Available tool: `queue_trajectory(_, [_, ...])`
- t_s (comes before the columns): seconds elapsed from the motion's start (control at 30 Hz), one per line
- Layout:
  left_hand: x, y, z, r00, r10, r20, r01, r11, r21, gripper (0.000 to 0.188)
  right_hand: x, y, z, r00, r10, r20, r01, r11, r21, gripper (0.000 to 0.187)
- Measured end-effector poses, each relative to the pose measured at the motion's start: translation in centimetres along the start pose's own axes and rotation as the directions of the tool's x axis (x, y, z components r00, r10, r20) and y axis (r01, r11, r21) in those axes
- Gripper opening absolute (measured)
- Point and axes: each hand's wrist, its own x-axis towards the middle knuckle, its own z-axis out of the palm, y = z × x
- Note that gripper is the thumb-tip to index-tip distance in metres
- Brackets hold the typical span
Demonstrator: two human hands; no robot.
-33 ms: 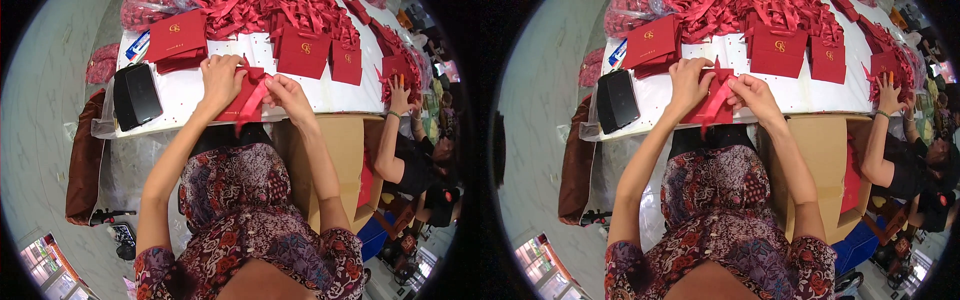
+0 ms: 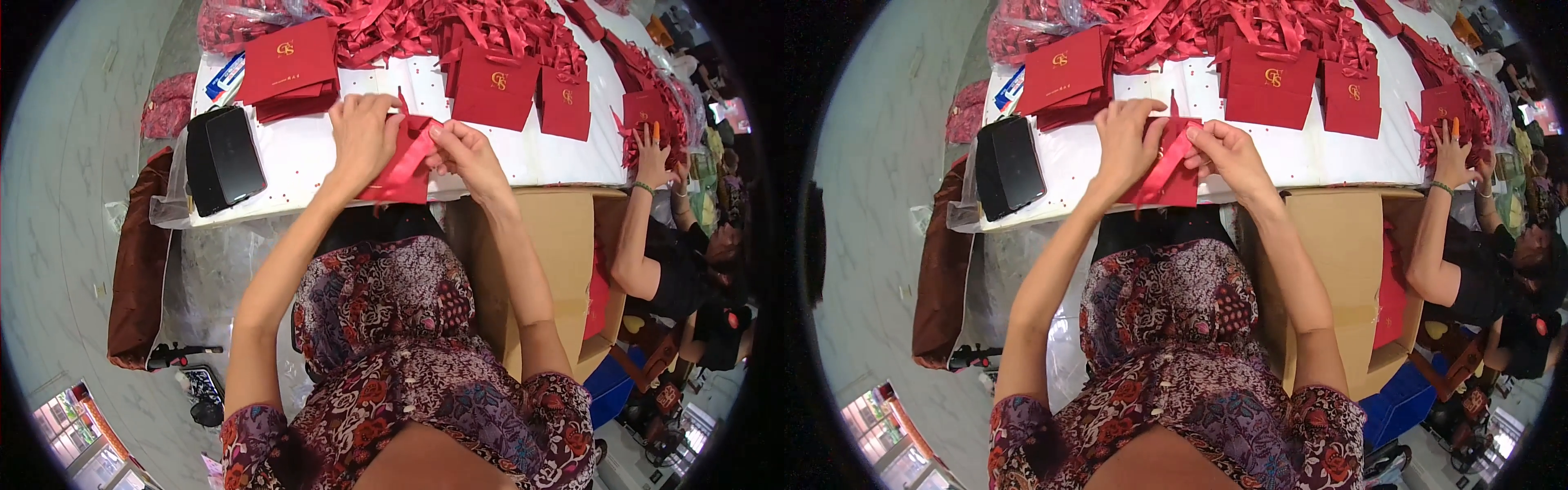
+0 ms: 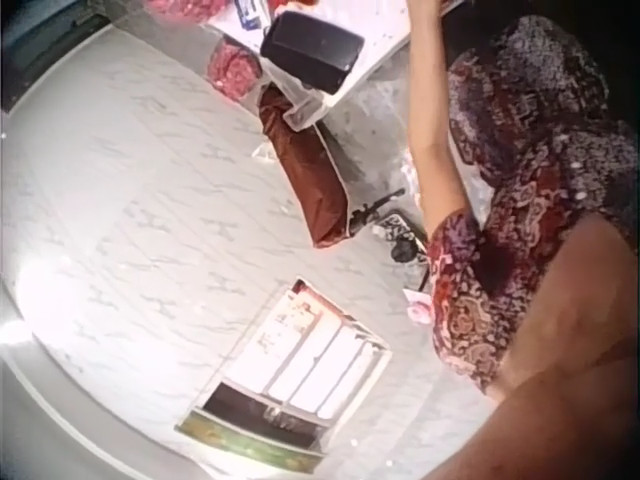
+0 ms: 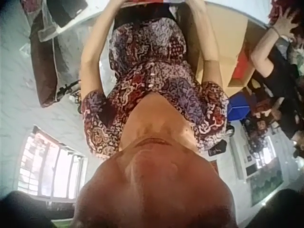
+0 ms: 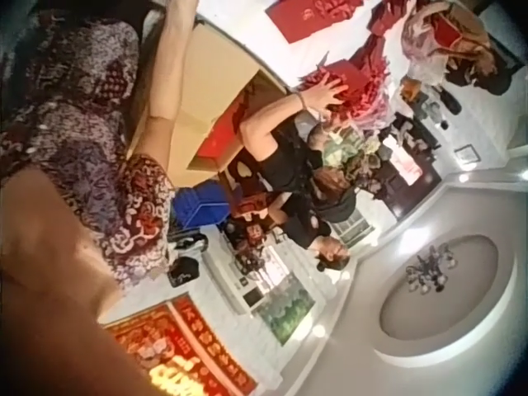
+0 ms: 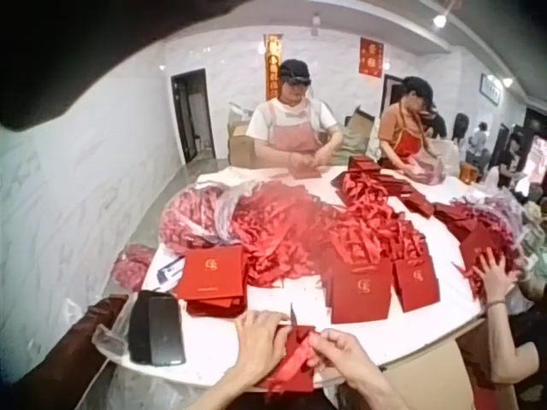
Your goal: Tying red ribbons onto small red gift bags.
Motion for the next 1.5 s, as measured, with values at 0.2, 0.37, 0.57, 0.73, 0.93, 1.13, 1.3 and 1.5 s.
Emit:
queue_trajectory(0.2, [-4.5, 1.8, -0.7, 0.880, -0.364, 0.306, 0.475, 0.649, -0.594, 0.020, 1.7, 1.8, 0.5, 0.993, -0.069, -0.092, 0.075, 0.995, 0.061, 0.020])
queue_trajectory(0.37, [-7.1, 1.7, -1.7, 0.801, -0.301, 0.518, 0.584, 0.582, -0.566, 0.016, 1.1, 2.0, -0.5, 0.979, -0.107, -0.174, 0.115, 0.992, 0.041, 0.019])
queue_trajectory(0.57, [-7.7, -0.2, -2.4, 0.876, -0.309, 0.371, 0.454, 0.790, -0.413, 0.018, -0.9, 3.2, -1.6, 0.764, -0.616, -0.191, 0.240, 0.547, -0.802, 0.019])
queue_trajectory(0.73, [-7.3, -1.2, -2.0, 0.928, -0.273, 0.255, 0.356, 0.852, -0.383, 0.016, -2.1, 0.9, 2.6, 0.755, -0.621, 0.209, 0.544, 0.416, -0.729, 0.025])
queue_trajectory(0.93, [-6.1, -0.3, -2.8, 0.825, -0.361, 0.435, 0.561, 0.622, -0.547, 0.021, -0.7, 3.4, 4.1, 0.830, -0.488, 0.270, 0.541, 0.585, -0.605, 0.020])
queue_trajectory(1.13, [-6.7, -0.9, -3.0, 0.790, -0.318, 0.524, 0.605, 0.546, -0.580, 0.025, -0.5, 4.4, 3.2, 0.840, -0.483, 0.248, 0.511, 0.547, -0.663, 0.014])
queue_trajectory(1.3, [-7.4, -1.1, -3.7, 0.962, -0.221, 0.158, 0.241, 0.964, -0.117, 0.036, -0.1, 5.2, 1.5, 0.815, -0.539, 0.214, 0.477, 0.414, -0.775, 0.012])
queue_trajectory(1.5, [-8.9, -0.1, -2.2, 0.962, -0.266, 0.068, 0.274, 0.947, -0.166, 0.051, 0.0, 4.8, 1.3, 0.781, -0.588, 0.209, 0.448, 0.296, -0.843, 0.011])
